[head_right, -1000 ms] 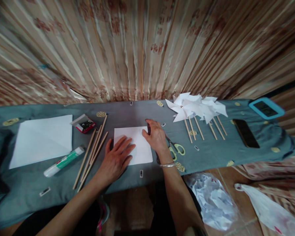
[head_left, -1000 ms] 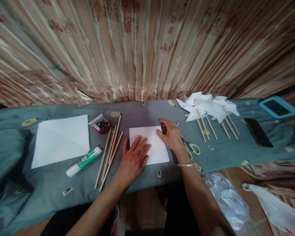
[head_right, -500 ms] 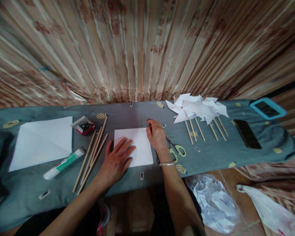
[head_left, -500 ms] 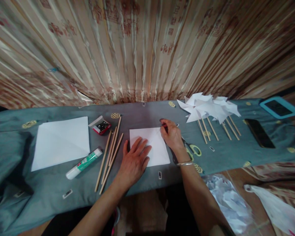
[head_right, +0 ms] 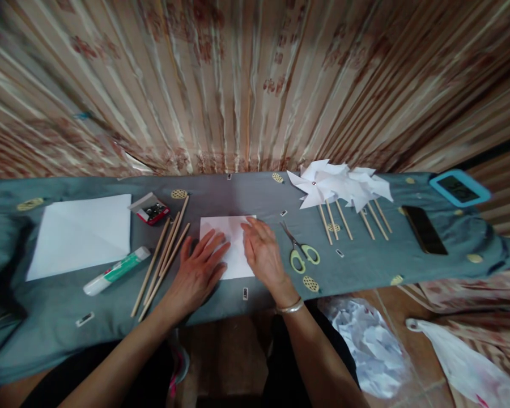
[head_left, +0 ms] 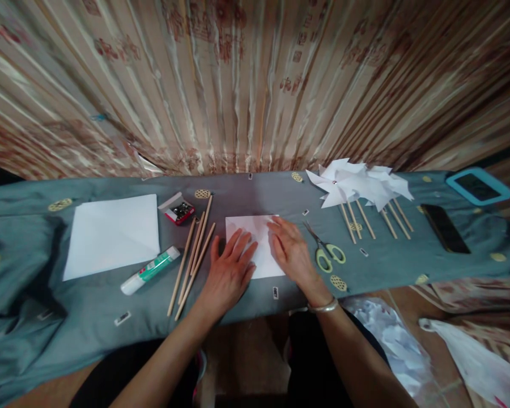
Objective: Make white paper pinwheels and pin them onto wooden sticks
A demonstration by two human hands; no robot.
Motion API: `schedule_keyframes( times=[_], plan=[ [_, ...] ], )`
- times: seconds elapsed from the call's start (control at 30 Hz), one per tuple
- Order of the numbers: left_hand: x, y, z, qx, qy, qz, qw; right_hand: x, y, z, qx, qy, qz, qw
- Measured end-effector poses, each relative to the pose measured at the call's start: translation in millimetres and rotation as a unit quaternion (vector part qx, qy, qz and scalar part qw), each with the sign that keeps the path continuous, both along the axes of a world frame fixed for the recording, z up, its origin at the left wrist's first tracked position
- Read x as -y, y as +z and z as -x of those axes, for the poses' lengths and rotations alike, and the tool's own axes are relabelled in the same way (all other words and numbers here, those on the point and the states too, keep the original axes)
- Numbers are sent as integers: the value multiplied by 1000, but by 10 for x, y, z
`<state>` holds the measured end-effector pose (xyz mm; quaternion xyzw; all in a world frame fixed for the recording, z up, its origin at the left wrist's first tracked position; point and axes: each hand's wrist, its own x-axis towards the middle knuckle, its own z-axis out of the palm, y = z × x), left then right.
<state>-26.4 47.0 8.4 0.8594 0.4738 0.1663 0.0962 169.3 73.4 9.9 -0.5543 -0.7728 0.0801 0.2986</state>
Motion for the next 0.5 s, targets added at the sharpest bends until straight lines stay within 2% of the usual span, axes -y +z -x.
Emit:
schedule_keyframes(
  times=[0.1,0.23,0.5],
  plan=[
    [13,-8,4,-9,4,-1,1000,157,-14,50,27,33,18,999],
    [23,-48,-21,-17,5,7,1000,237,-42,46,54,42,30,997],
    [1,-57,-95,-17,2,12,1000,-39,-60,45,-5,-15,17,1000]
  ],
)
